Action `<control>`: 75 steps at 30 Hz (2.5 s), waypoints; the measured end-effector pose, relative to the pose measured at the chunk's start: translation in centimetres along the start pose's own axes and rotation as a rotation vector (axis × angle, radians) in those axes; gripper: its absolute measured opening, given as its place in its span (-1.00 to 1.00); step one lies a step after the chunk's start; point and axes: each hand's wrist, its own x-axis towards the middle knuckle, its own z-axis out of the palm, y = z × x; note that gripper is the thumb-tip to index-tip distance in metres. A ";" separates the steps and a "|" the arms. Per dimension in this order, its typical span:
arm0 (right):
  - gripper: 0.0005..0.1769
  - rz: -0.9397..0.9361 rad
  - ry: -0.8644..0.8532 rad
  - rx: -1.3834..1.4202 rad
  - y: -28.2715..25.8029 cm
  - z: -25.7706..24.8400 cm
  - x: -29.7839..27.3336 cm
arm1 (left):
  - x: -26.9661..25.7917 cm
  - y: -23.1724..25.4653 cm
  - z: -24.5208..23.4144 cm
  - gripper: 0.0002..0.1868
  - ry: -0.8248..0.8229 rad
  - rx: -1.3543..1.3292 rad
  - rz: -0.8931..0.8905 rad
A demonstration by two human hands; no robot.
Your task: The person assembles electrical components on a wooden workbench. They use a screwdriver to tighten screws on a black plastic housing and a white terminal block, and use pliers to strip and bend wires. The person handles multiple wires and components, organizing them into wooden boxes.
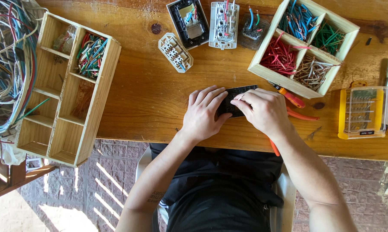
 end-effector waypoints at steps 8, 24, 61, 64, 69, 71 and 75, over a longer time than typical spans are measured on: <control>-0.90 0.044 0.001 -0.025 0.2 0.7 -0.7 | 0.2 0.2 -0.3 -0.32 -0.003 -0.001 -0.001; -0.92 0.229 0.228 -0.229 5.5 -3.5 -8.0 | -0.5 -0.3 0.9 -0.28 0.082 -0.003 0.045; -0.80 0.217 0.056 -0.119 -0.5 0.1 -11.1 | -0.7 1.3 1.3 -0.18 0.049 0.147 0.096; -0.68 0.245 0.072 -0.134 -1.0 0.1 -11.1 | -0.9 1.2 1.7 -0.17 0.038 0.145 0.069; -0.80 0.282 0.153 -0.276 -0.4 1.1 -12.1 | -0.9 1.2 1.8 -0.17 0.037 0.154 0.053; -0.79 0.313 0.113 -0.288 -0.6 1.6 -12.5 | -1.1 1.3 1.8 -0.17 0.041 0.154 0.051; -0.73 0.445 -0.012 -0.174 -1.3 1.5 -12.3 | -1.0 1.3 1.7 -0.17 0.062 0.162 0.072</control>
